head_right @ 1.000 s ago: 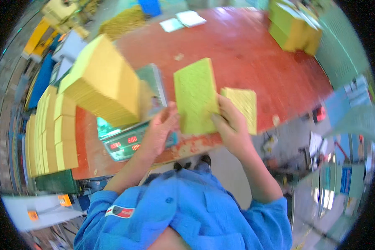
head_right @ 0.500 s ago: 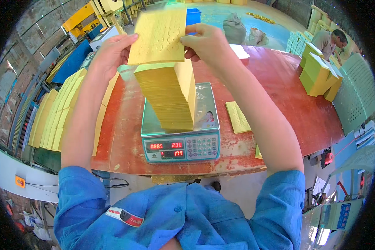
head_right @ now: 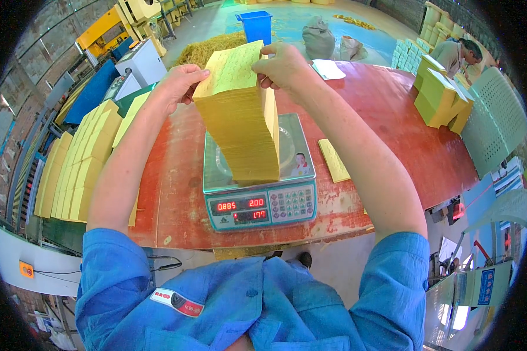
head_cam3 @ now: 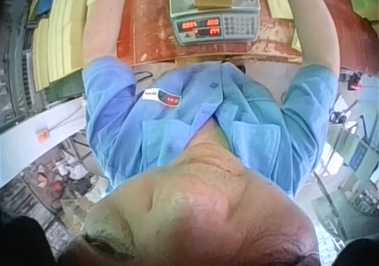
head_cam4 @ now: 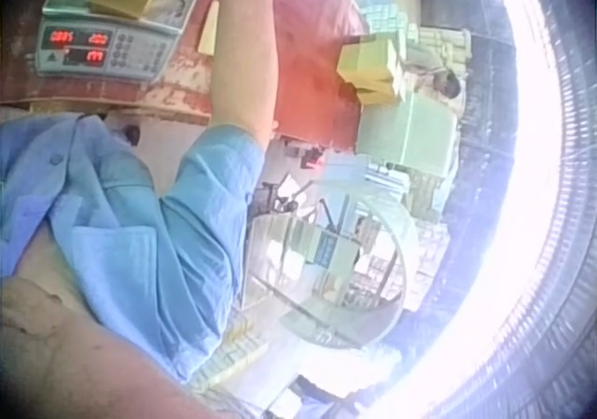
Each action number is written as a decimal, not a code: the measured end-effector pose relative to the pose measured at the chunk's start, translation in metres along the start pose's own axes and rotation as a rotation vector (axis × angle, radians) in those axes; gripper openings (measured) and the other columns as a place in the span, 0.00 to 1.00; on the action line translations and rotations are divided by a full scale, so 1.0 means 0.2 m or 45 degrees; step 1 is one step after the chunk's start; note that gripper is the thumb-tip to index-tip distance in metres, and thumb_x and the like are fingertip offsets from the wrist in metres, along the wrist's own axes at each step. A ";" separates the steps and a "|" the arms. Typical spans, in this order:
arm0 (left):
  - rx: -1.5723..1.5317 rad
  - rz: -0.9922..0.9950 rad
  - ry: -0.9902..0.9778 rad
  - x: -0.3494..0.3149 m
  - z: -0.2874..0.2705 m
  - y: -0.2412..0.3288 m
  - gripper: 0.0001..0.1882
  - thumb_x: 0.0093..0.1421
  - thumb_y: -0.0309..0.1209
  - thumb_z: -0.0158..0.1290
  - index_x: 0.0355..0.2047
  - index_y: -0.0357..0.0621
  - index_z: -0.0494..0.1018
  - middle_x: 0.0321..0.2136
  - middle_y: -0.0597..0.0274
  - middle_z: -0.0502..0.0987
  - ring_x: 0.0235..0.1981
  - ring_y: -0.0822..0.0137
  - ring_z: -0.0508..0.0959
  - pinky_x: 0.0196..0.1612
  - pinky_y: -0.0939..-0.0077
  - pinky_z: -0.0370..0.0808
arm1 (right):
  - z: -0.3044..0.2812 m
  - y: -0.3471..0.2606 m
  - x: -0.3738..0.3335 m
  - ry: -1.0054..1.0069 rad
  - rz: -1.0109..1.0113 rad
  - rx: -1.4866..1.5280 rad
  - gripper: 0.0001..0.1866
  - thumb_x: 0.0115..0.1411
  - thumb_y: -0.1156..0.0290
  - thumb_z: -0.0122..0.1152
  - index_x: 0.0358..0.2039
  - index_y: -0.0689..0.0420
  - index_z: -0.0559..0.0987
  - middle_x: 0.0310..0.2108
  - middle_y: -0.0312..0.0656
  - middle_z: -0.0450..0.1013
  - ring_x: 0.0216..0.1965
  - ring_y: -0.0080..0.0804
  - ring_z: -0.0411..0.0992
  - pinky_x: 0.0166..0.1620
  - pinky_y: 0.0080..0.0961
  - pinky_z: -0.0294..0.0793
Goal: The recorder is weighing stacks of yellow paper blocks on a digital scale and organizing them.
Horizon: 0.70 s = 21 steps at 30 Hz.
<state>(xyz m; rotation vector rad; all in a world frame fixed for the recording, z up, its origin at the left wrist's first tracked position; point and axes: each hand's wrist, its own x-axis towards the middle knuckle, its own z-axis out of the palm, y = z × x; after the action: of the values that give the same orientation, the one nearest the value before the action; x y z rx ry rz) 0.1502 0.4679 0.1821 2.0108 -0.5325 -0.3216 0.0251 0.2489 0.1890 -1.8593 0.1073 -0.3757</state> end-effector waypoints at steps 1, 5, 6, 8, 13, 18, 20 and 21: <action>0.003 0.017 0.017 0.00 0.01 -0.01 0.12 0.61 0.44 0.56 0.25 0.54 0.72 0.17 0.76 0.69 0.17 0.80 0.66 0.20 0.81 0.58 | 0.00 0.00 0.00 -0.001 0.001 -0.001 0.24 0.57 0.71 0.62 0.53 0.66 0.73 0.27 0.38 0.75 0.24 0.21 0.71 0.26 0.18 0.68; -0.028 0.056 0.031 -0.01 0.03 -0.04 0.13 0.63 0.44 0.54 0.25 0.54 0.71 0.17 0.75 0.69 0.17 0.80 0.67 0.19 0.81 0.59 | 0.02 -0.01 -0.02 0.000 -0.036 -0.043 0.26 0.57 0.71 0.62 0.55 0.67 0.72 0.27 0.39 0.75 0.24 0.22 0.72 0.27 0.18 0.69; -0.030 0.049 0.026 -0.02 0.04 -0.04 0.13 0.63 0.44 0.54 0.25 0.54 0.71 0.17 0.75 0.69 0.17 0.80 0.67 0.19 0.81 0.59 | 0.02 0.00 -0.03 0.027 -0.053 -0.054 0.27 0.56 0.71 0.62 0.55 0.67 0.71 0.27 0.39 0.75 0.24 0.22 0.72 0.27 0.19 0.70; 0.009 0.068 0.045 -0.02 0.05 -0.03 0.14 0.64 0.44 0.52 0.24 0.53 0.71 0.17 0.75 0.69 0.17 0.80 0.67 0.19 0.81 0.59 | 0.01 0.02 -0.01 0.047 -0.070 -0.084 0.27 0.56 0.71 0.62 0.56 0.67 0.71 0.27 0.39 0.75 0.25 0.22 0.72 0.27 0.19 0.70; 0.091 0.201 0.165 -0.01 0.11 -0.04 0.18 0.66 0.45 0.50 0.23 0.50 0.69 0.17 0.74 0.68 0.17 0.78 0.67 0.20 0.80 0.62 | -0.02 0.09 0.03 0.101 -0.120 -0.219 0.27 0.55 0.70 0.62 0.56 0.65 0.71 0.27 0.39 0.75 0.25 0.22 0.73 0.28 0.19 0.71; 0.477 0.536 0.400 0.02 0.11 -0.10 0.20 0.66 0.47 0.49 0.24 0.45 0.71 0.18 0.71 0.70 0.19 0.75 0.69 0.24 0.78 0.66 | -0.03 0.12 0.00 0.146 -0.178 -0.293 0.27 0.53 0.70 0.59 0.55 0.65 0.72 0.32 0.46 0.78 0.26 0.28 0.79 0.35 0.23 0.78; 0.402 0.457 0.422 0.03 0.13 -0.12 0.23 0.66 0.53 0.46 0.31 0.45 0.75 0.22 0.66 0.73 0.24 0.73 0.71 0.28 0.76 0.69 | -0.05 0.15 -0.03 0.152 -0.182 -0.230 0.27 0.54 0.68 0.60 0.54 0.65 0.72 0.32 0.45 0.78 0.25 0.27 0.78 0.34 0.24 0.77; 0.400 0.444 0.419 0.02 0.12 -0.13 0.23 0.66 0.53 0.46 0.31 0.45 0.75 0.22 0.66 0.73 0.24 0.73 0.71 0.28 0.76 0.69 | -0.05 0.16 -0.05 0.152 -0.208 -0.165 0.27 0.55 0.67 0.60 0.54 0.65 0.73 0.32 0.44 0.78 0.24 0.26 0.77 0.34 0.24 0.77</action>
<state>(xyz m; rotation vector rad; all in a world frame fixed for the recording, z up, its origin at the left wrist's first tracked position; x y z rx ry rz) 0.1491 0.4579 0.1482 2.1620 -0.7408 0.3195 0.0167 0.2322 0.1595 -1.9790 0.0620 -0.6058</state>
